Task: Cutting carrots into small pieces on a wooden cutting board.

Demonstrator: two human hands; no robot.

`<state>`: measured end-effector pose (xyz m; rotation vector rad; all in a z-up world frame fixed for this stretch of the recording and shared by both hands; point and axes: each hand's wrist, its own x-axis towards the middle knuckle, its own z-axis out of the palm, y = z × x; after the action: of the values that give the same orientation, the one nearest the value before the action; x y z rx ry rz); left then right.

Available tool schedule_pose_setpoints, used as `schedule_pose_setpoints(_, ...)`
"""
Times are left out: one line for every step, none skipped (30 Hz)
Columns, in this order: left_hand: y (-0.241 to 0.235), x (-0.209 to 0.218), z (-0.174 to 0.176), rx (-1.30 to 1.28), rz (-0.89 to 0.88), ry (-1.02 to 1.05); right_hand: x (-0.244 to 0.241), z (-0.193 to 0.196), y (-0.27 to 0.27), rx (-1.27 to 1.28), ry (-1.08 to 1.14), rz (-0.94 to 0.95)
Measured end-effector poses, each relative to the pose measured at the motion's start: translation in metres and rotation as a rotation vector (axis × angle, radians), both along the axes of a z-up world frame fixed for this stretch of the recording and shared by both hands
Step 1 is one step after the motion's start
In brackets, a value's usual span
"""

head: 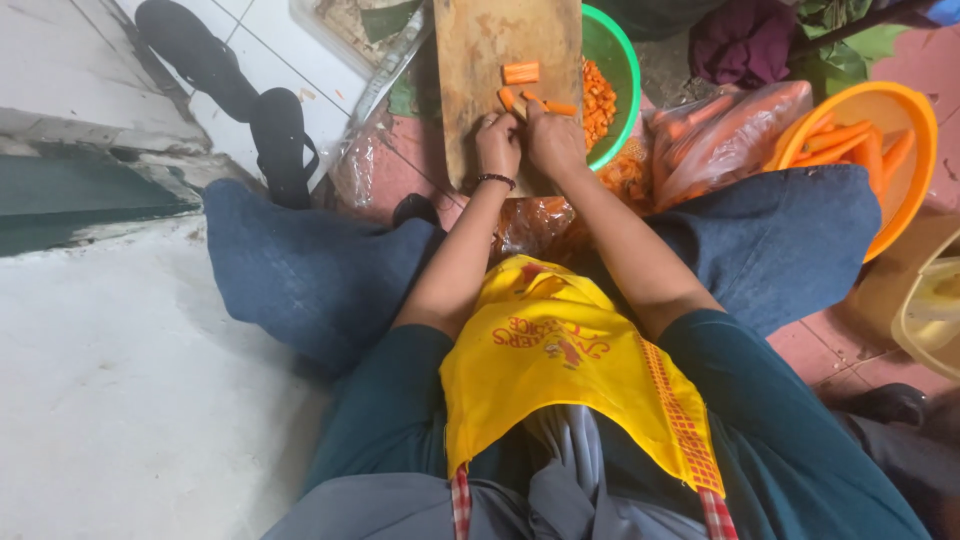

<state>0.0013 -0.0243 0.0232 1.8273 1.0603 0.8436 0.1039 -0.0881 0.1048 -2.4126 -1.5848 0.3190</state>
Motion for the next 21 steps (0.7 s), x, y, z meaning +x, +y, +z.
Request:
schedule_pose_setpoints(0.0,0.002,-0.003,0.006,-0.002,-0.003,0.002,0.008,0.002,0.006,-0.003,-0.002)
schedule_pose_setpoints(0.002,0.004,-0.006,0.019,0.005,-0.011,0.005,0.015,0.004,-0.028,0.026,-0.014)
schedule_pose_setpoints(0.002,0.004,-0.009,0.027,0.014,-0.015,0.005,0.021,0.006,-0.066,0.058,-0.024)
schedule_pose_setpoints(0.006,0.005,-0.006,0.03,0.013,-0.015,0.007,0.02,0.008,-0.063,0.058,-0.024)
schedule_pose_setpoints(0.004,0.004,-0.004,0.031,0.017,-0.018,0.006,0.016,0.005,-0.07,0.078,-0.042)
schedule_pose_setpoints(0.003,0.003,-0.003,0.032,0.02,-0.021,0.006,0.012,0.002,-0.078,0.098,-0.059)
schedule_pose_setpoints(-0.001,0.001,-0.005,0.022,0.017,-0.015,0.004,0.002,0.0,-0.088,0.104,-0.063)
schedule_pose_setpoints(-0.004,0.0,-0.006,0.023,0.023,0.0,0.002,-0.008,-0.003,-0.056,0.038,-0.014)
schedule_pose_setpoints(0.001,0.002,-0.004,0.039,0.03,0.009,0.003,-0.014,0.002,-0.01,-0.033,0.038)
schedule_pose_setpoints(0.001,0.001,-0.011,0.044,0.029,0.01,0.0,-0.008,0.002,-0.005,-0.032,0.037)
schedule_pose_setpoints(0.005,0.004,-0.016,0.036,0.027,0.009,0.0,-0.001,0.005,-0.043,-0.005,0.023)
schedule_pose_setpoints(0.009,0.006,-0.022,0.029,0.025,0.009,-0.001,0.006,0.007,-0.082,0.023,0.011)
schedule_pose_setpoints(0.008,0.003,-0.015,0.034,0.026,0.006,0.0,0.011,0.006,-0.076,0.02,0.012)
schedule_pose_setpoints(0.006,0.0,-0.008,0.039,0.038,0.003,0.002,0.016,0.005,-0.063,0.055,-0.012)
schedule_pose_setpoints(0.005,0.0,-0.002,0.043,0.047,-0.002,0.004,0.02,0.004,-0.051,0.089,-0.038)
schedule_pose_setpoints(0.011,-0.002,0.022,0.048,0.045,-0.007,0.008,0.014,0.005,-0.046,0.084,-0.04)
schedule_pose_setpoints(0.013,-0.006,0.045,0.122,0.03,0.003,0.01,0.007,0.002,-0.053,0.1,-0.052)
schedule_pose_setpoints(0.014,-0.01,0.068,0.195,0.015,0.012,0.013,0.0,-0.002,-0.059,0.116,-0.064)
schedule_pose_setpoints(0.018,-0.011,0.06,0.191,0.014,0.013,0.011,0.001,-0.004,-0.063,0.117,-0.064)
schedule_pose_setpoints(0.022,-0.012,0.052,0.27,-0.047,0.053,0.01,0.001,-0.007,-0.056,0.103,-0.04)
schedule_pose_setpoints(0.03,-0.013,0.045,0.354,-0.11,0.091,0.01,0.003,-0.006,-0.043,0.088,-0.016)
